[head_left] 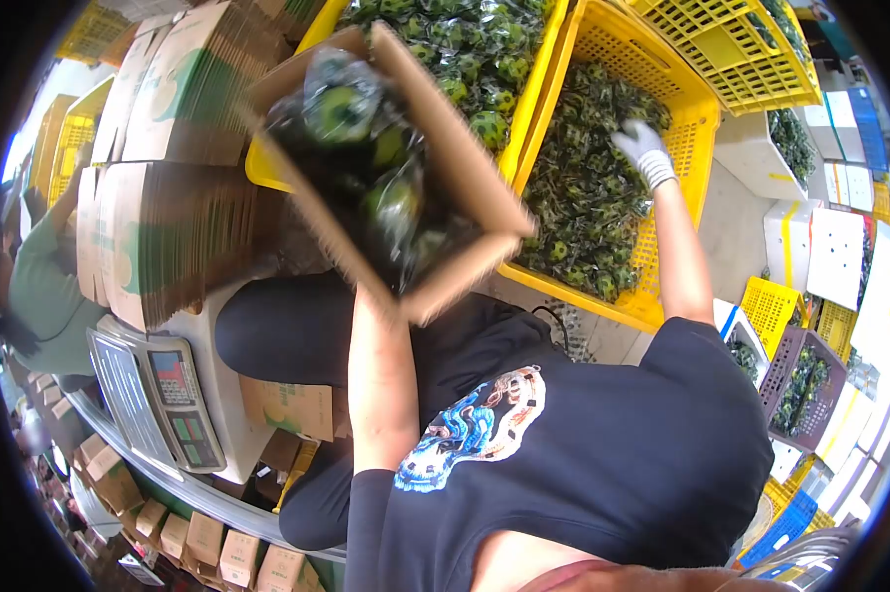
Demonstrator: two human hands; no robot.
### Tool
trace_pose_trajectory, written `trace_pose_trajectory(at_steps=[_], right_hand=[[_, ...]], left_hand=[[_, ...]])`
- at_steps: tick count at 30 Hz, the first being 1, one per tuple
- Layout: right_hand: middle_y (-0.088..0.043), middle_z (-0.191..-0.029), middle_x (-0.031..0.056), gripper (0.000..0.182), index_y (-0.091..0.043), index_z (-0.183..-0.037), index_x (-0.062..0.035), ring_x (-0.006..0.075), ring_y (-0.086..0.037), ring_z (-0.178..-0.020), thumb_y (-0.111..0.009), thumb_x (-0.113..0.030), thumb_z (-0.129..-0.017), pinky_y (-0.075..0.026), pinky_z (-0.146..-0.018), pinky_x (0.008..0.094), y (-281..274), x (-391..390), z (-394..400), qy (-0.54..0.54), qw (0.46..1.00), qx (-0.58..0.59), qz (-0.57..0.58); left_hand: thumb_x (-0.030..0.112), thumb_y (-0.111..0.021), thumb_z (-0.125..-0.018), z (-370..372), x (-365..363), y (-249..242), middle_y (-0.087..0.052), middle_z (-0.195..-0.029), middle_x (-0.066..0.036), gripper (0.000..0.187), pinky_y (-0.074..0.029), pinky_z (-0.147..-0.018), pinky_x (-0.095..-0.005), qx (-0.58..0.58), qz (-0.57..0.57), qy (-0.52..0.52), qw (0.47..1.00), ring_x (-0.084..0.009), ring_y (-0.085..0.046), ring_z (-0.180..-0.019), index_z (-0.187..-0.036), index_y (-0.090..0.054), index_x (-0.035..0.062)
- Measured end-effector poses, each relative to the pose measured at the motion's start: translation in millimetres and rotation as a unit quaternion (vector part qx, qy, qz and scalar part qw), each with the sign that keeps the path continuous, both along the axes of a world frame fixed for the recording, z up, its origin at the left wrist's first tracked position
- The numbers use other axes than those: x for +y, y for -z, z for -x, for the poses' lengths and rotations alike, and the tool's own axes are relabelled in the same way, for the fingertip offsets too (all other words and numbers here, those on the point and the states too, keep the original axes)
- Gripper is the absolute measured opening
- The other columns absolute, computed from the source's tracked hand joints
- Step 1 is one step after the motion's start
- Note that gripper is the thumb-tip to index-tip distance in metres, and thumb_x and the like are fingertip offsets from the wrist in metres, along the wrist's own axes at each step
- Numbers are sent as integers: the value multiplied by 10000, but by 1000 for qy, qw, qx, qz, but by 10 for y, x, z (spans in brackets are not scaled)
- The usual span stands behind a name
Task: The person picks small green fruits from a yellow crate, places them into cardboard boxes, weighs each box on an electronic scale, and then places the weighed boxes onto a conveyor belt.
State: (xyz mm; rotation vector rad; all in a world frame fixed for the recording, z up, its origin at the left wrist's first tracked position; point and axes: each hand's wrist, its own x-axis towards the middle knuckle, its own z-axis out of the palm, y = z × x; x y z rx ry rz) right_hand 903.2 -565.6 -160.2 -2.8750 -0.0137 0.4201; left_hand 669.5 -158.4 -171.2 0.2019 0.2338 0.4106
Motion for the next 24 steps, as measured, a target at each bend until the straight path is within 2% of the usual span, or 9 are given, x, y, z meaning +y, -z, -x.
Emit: trace_pose_trajectory(at_steps=[3,6,8,12,15,19,21,23,24], right_hand=[[-410,-1379,204,879,-319,-1389,-55,311,-422,-1249,-704,-450,-705,-336,-1040,348,1018,-907,177,65,981,115,140],[-224,-1485,192,1171,-131,-1469,-182,371,-213,-1368,-747,-564,-549,-196,-1118,450,1230,-510,587,76,928,246,268],[-286,-1458,197,1096,-171,-1459,-199,369,-296,-1332,-727,-560,-587,-263,-1090,423,1063,2,653,-103,879,356,299],[-511,-1277,157,760,-332,-1397,-155,269,-470,-1214,-713,-246,-746,-382,-1002,385,1271,301,1129,-52,929,211,299],[-614,-1139,169,278,-651,-1049,-92,312,-591,-1072,-633,-79,-772,-494,-879,376,1544,112,1206,-165,930,153,290],[-606,-1107,206,360,-649,-1050,-65,348,-571,-1066,-668,-205,-718,-473,-891,390,1595,157,1229,-258,918,246,175],[-610,-1088,215,419,-641,-1063,-58,352,-567,-1062,-664,-270,-702,-462,-902,394,649,744,1267,-249,922,261,141],[-642,-968,211,393,-638,-926,-28,375,-609,-910,-716,-304,-658,-481,-834,400,334,887,994,-205,967,63,136],[-655,-896,187,309,-621,-899,-21,344,-628,-820,-707,-236,-696,-493,-794,386,-390,1376,1111,-197,975,-70,72]], left_hand=[[426,-614,-799,141,113,-229,-521,-1255,-161,658,-452,-948,-446,-7,-19,-42,999,-309,-543,-1099,-1293,-438,29],[442,-604,-803,363,226,-403,-505,-1272,-158,667,-444,-957,-445,-22,-36,-107,993,-307,-530,-1116,-1306,-428,40],[452,-597,-805,457,254,-516,-494,-1283,-156,674,-438,-963,-444,-31,-49,-138,989,-307,-521,-1127,-1314,-422,47],[473,-583,-809,665,331,-780,-474,-1306,-152,687,-426,-975,-443,-50,-66,-197,977,-305,-503,-1149,-1331,-409,62],[488,-573,-812,862,473,-987,-458,-1324,-149,697,-418,-984,-442,-67,-85,-247,963,-304,-490,-1165,-1343,-400,73],[508,-560,-816,1131,665,-1187,-437,-1347,-145,710,-406,-995,-441,-99,-100,-311,940,-302,-472,-1187,-1360,-387,87],[519,-553,-818,1275,765,-1286,-426,-1358,-143,716,-401,-1001,-441,-124,-102,-340,927,-301,-463,-1198,-1368,-381,94],[529,-546,-820,1432,870,-1393,-416,-1370,-141,723,-395,-1007,-440,-157,-109,-360,913,-300,-454,-1209,-1377,-375,101],[522,-541,-827,1499,929,-1420,-423,-1365,-139,705,-401,-1003,-441,-185,-118,-364,905,-298,-459,-1209,-1374,-381,106]])
